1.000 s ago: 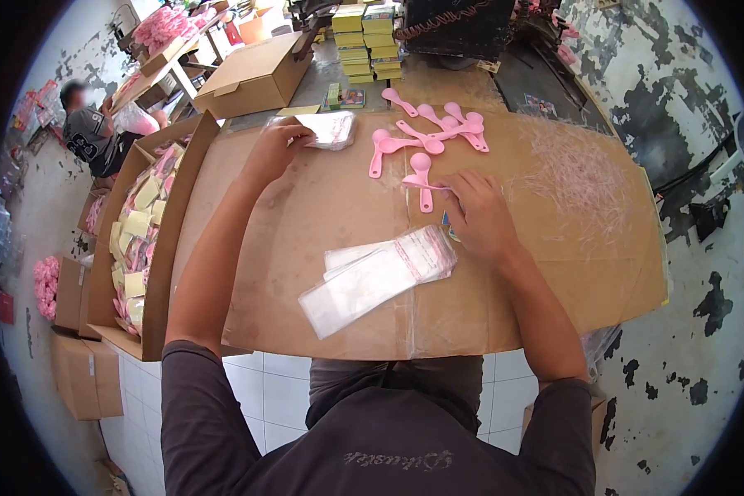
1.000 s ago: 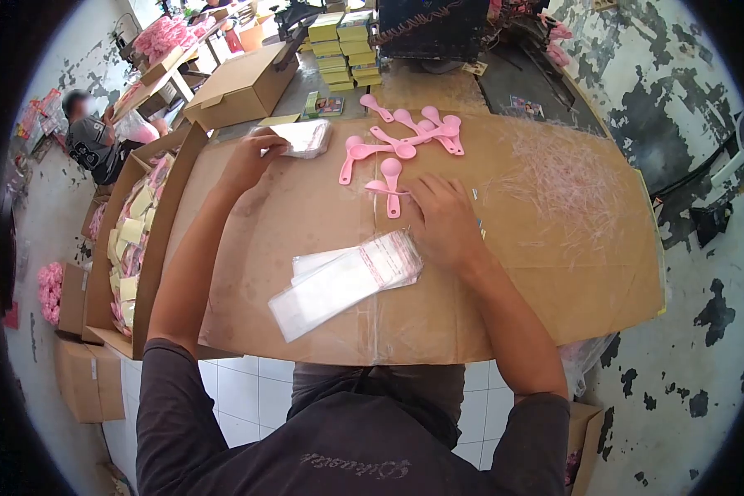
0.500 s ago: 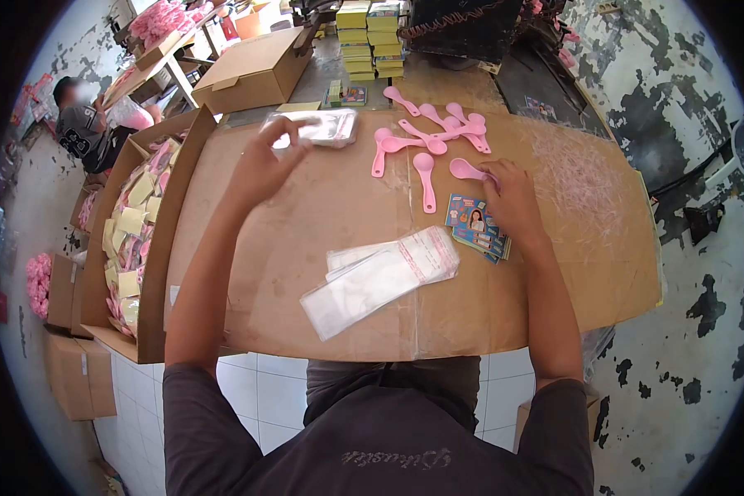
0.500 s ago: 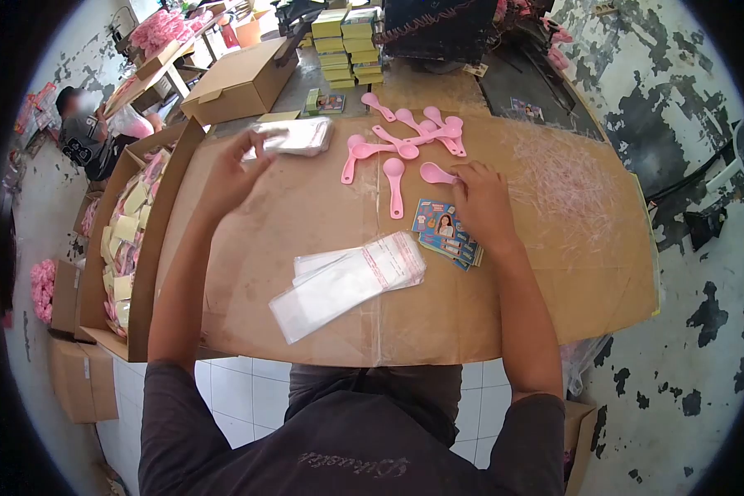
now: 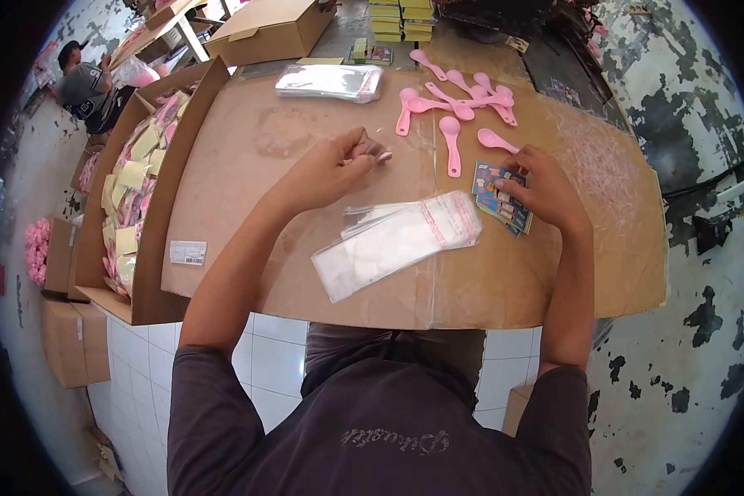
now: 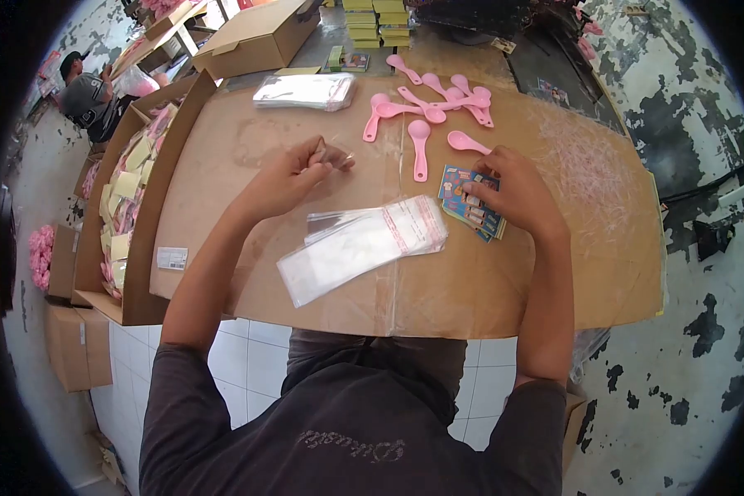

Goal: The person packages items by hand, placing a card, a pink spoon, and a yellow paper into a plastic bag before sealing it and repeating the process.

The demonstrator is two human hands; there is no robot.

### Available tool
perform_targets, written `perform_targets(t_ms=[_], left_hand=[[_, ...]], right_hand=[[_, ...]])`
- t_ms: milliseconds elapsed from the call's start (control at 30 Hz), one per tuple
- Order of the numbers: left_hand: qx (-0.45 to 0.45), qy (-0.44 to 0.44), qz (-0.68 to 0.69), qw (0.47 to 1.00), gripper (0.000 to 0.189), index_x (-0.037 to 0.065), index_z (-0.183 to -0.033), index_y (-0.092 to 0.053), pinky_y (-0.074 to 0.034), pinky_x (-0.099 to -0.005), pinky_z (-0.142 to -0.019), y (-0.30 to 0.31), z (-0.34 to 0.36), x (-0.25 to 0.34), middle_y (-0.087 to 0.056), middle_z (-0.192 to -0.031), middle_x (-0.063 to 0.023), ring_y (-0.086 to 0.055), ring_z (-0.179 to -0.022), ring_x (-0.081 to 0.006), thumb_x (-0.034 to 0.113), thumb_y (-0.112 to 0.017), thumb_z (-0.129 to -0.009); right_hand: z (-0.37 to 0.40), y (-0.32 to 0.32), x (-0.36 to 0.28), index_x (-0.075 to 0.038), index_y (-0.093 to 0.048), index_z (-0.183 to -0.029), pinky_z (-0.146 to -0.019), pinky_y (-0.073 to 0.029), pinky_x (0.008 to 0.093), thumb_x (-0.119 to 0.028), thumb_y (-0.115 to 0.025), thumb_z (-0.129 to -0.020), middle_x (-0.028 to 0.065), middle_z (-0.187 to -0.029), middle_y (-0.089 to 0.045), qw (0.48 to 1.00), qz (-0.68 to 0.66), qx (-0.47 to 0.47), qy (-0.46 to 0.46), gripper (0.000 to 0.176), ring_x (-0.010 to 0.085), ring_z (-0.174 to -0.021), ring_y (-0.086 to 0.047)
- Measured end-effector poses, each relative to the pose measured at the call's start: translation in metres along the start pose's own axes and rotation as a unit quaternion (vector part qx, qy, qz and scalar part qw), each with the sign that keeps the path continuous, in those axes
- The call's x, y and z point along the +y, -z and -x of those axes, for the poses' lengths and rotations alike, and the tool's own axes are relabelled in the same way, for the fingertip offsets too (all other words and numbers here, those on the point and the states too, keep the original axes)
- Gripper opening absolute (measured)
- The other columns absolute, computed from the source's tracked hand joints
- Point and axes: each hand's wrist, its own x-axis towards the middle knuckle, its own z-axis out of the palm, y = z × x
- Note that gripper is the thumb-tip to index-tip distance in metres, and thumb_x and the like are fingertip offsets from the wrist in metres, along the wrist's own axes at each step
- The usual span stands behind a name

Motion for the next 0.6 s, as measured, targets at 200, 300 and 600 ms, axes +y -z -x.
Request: perform_targets(t_ms=[200,300,600], left_hand=[[-0.058,0.052,0.178,0.981,0.016,0.009,-0.085,-0.047,-0.047,-0.0254,-0.081,-0.003,-0.003,0.016,-0.055,-0.087,0.0013,-0.059,-0.093,-0.0079,0.010,-0.056,-0.098],[-0.057,0.090,0.162,0.981,0.011,0.009,-0.088,-0.054,-0.044,-0.0252,-0.077,-0.001,-0.003,0.011,-0.054,-0.086,0.0024,-0.054,-0.086,-0.0065,0.014,-0.059,-0.097],[-0.025,0.069,0.191,0.979,0.023,0.005,-0.122,-0.065,-0.044,-0.0243,-0.082,-0.022,-0.006,0.050,-0.070,-0.101,-0.0021,-0.057,-0.091,-0.0072,0.016,-0.063,-0.103]], right_hand=[[-0.007,-0.013,0.007,0.001,-0.068,-0.108,-0.087,-0.050,0.0371,-0.011,-0.076,-0.087,0.0123,-0.101,-0.066,0.997,-0.056,0.054,0.020,0.026,0.0258,-0.095,-0.064],[-0.006,-0.012,0.004,0.001,-0.067,-0.110,-0.088,-0.051,0.0376,-0.009,-0.072,-0.091,0.0128,-0.104,-0.067,0.995,-0.064,0.064,0.035,0.022,0.0269,-0.096,-0.064],[-0.007,-0.016,-0.009,-0.001,-0.069,-0.113,-0.087,-0.053,0.0327,-0.006,-0.061,-0.097,0.0088,-0.108,-0.069,0.966,-0.245,0.079,0.029,0.019,0.0178,-0.097,-0.067]])
